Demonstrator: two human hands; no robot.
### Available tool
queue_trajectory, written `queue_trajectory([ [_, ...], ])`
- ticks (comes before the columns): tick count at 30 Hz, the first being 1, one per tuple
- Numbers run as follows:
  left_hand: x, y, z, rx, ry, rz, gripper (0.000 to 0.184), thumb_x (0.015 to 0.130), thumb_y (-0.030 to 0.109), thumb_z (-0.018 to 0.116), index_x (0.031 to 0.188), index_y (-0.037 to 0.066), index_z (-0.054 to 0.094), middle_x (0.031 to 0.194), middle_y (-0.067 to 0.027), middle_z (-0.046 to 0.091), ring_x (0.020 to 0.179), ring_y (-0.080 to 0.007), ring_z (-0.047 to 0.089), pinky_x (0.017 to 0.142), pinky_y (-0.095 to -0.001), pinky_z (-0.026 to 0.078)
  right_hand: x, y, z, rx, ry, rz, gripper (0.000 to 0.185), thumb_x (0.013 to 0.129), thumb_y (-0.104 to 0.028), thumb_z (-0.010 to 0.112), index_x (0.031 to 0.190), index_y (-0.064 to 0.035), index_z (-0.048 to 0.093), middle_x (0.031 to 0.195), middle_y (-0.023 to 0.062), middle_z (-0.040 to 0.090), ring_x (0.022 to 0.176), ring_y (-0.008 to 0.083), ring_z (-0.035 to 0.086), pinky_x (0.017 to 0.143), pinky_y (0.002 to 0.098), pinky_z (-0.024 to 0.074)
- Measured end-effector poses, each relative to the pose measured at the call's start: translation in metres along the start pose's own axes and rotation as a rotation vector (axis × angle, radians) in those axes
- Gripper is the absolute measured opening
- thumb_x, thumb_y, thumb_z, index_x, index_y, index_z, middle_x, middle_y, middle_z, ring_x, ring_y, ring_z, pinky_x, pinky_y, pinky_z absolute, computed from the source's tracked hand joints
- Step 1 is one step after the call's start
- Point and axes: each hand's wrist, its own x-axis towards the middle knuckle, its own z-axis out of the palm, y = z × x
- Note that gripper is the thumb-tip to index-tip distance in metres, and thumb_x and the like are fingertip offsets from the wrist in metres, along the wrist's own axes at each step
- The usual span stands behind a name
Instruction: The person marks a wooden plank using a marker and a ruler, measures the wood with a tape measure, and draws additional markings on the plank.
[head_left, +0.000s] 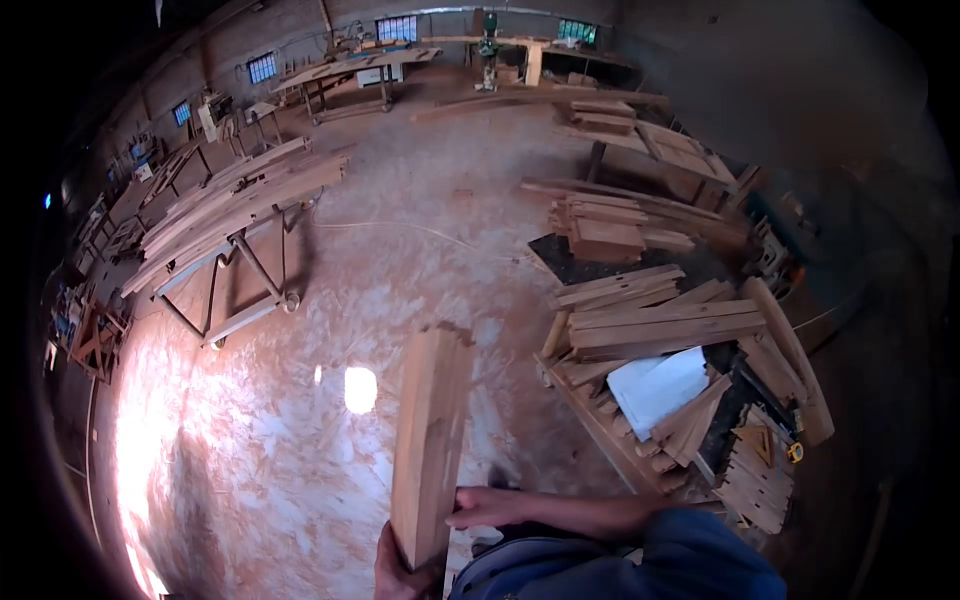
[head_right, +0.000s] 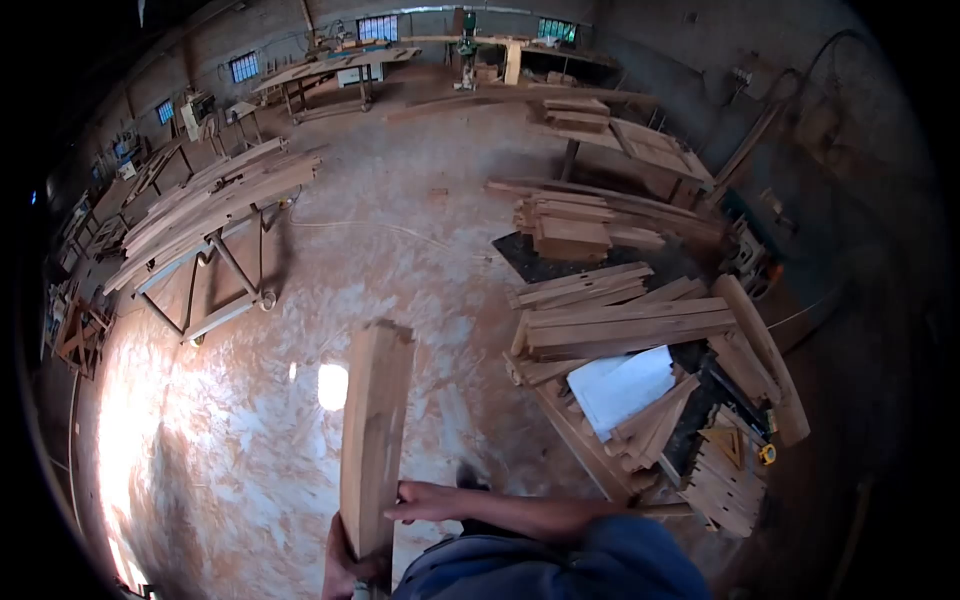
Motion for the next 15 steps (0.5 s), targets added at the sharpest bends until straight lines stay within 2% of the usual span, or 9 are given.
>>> queue_trajectory([
  [4,0.099,0.023,-0.032,0.282,-0.041,0.011,0.095,0.06,0.013,0.078,0.147,0.001,0.039,0.128,-0.0151,0.058,0.119,-0.0248,0.058,0.102,-0.0389,0.049,0.051,-0.007,-0.069,0.03,0.051,-0.085,0.054,0.103,-0.037,0.063,0.139,0.0014,0.052,0.117,0.0063,0.063,0.103,0.0135,0.058,0.087,0.0314,0.0521],
  [7,0.18,0.044,-0.053,0.384,-0.036,0.035,0.097,0.061,0.013,0.078,0.147,0.001,0.038,0.13,-0.0153,0.057,0.121,-0.0251,0.058,0.103,-0.0388,0.049,0.085,-0.063,-0.129,-0.143,0.079,-0.023,0.055,0.103,-0.036,0.063,0.141,0.0025,0.051,0.121,0.0083,0.064,0.109,0.0153,0.059,0.091,0.033,0.0514],
  [8,0.204,0.056,-0.057,0.407,-0.028,0.027,0.097,0.061,0.013,0.078,0.148,0.001,0.037,0.13,-0.0149,0.057,0.121,-0.0249,0.058,0.103,-0.0389,0.049,0.096,-0.093,-0.145,-0.103,0.065,-0.021,0.055,0.103,-0.033,0.063,0.143,0.0033,0.05,0.127,0.0122,0.065,0.114,0.0172,0.058,0.098,0.0347,0.0497],
  [9,0.225,0.068,-0.061,0.429,-0.023,0.018,0.097,0.061,0.012,0.079,0.148,0.001,0.037,0.13,-0.0145,0.057,0.121,-0.0248,0.058,0.102,-0.039,0.049,0.114,-0.093,-0.161,-0.073,0.066,-0.12,0.055,0.103,-0.032,0.062,0.143,0.0032,0.05,0.129,0.0132,0.064,0.116,0.0176,0.058,0.099,0.0348,0.049],
  [11,0.27,0.103,-0.061,0.267,-0.034,-0.041,0.099,0.06,0.011,0.079,0.149,0.001,0.037,0.131,-0.0134,0.057,0.121,-0.0245,0.058,0.102,-0.0389,0.05,0.155,-0.1,-0.196,-0.035,0.079,-0.31,0.053,0.104,-0.03,0.062,0.144,0.003,0.05,0.132,0.0152,0.064,0.12,0.0184,0.057,0.103,0.0348,0.0476],
  [12,0.29,0.119,-0.059,0.176,-0.04,-0.07,0.1,0.059,0.011,0.079,0.149,0.002,0.036,0.131,-0.0129,0.057,0.121,-0.0243,0.058,0.102,-0.0388,0.05,0.169,-0.114,-0.217,-0.077,0.019,-0.234,0.053,0.104,-0.01,0.059,0.151,0.0027,0.04,0.145,0.011,0.053,0.125,0.013,0.051,0.106,0.0316,0.0435],
  [15,0.364,0.14,-0.074,0.1,-0.081,-0.02,0.103,0.058,0.01,0.079,0.151,0.003,0.035,0.132,-0.012,0.057,0.121,-0.0239,0.058,0.101,-0.0379,0.05,0.198,-0.172,-0.267,0.067,0.03,-0.263,0.056,0.104,-0.011,0.059,0.154,0.0012,0.037,0.15,0.0101,0.049,0.129,0.0136,0.049,0.107,0.032,0.0433],
])
